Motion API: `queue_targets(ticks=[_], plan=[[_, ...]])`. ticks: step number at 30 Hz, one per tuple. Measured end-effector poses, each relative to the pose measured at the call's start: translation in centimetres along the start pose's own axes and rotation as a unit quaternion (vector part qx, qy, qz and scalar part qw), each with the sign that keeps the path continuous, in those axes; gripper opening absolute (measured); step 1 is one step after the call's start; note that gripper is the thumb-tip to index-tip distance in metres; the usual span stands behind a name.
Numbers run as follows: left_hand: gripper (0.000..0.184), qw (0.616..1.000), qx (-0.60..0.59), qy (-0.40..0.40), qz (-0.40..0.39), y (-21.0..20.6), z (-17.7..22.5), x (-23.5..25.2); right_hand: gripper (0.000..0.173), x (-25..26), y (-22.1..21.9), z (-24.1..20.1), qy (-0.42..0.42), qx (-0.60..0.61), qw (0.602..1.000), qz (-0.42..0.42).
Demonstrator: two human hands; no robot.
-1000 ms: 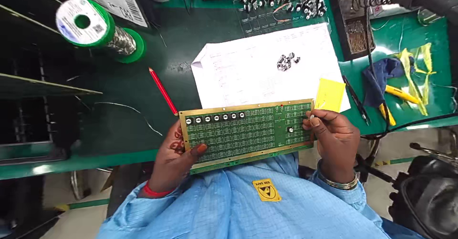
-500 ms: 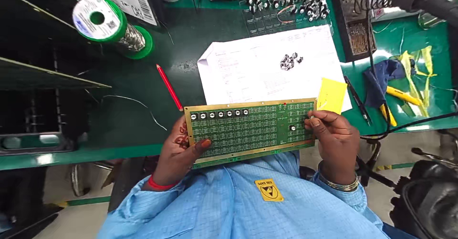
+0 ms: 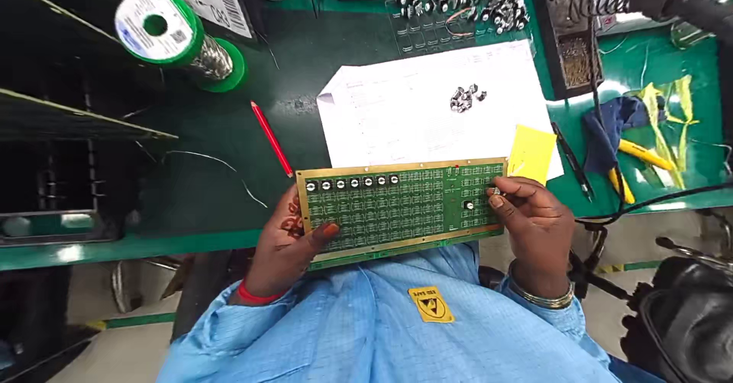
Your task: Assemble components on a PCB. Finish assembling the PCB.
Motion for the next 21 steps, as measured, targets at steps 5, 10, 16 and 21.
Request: queue_targets(ticks=[5,10,16,21], plan=[[0.061,1.000,0.002,0.004,0.005,0.04,-0.08,-0.04,0.020,0.00,0.01,0.10,-0.001,-0.002,1.000,0.002],[0.059,1.000,-0.009,-0.002,-0.003,-0.06,-0.07,0.03,0.018,0.00,0.07,0.05,0.004,-0.006,1.000,0.004],[0.060,1.000,-0.002,0.001,0.000,0.04,-0.10,-0.03,0.016,-0.17,-0.09,-0.11,0.006,-0.012,1.000,0.000],[0.061,1.000,0.015,0.002,0.009,0.03,-0.08,-0.02,0.017,-0.27,0.00,-0.06,0.005,-0.013,1.000,0.004]])
Point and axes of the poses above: each hand's wrist, its own x-axis towards the middle knuckle, its own y-axis out of the back of the hand, z = x × y, the point moved 7 cm from there along x, towards the middle knuckle, and after that the axes turned 5 degrees about -x, right-handed, at the moved point
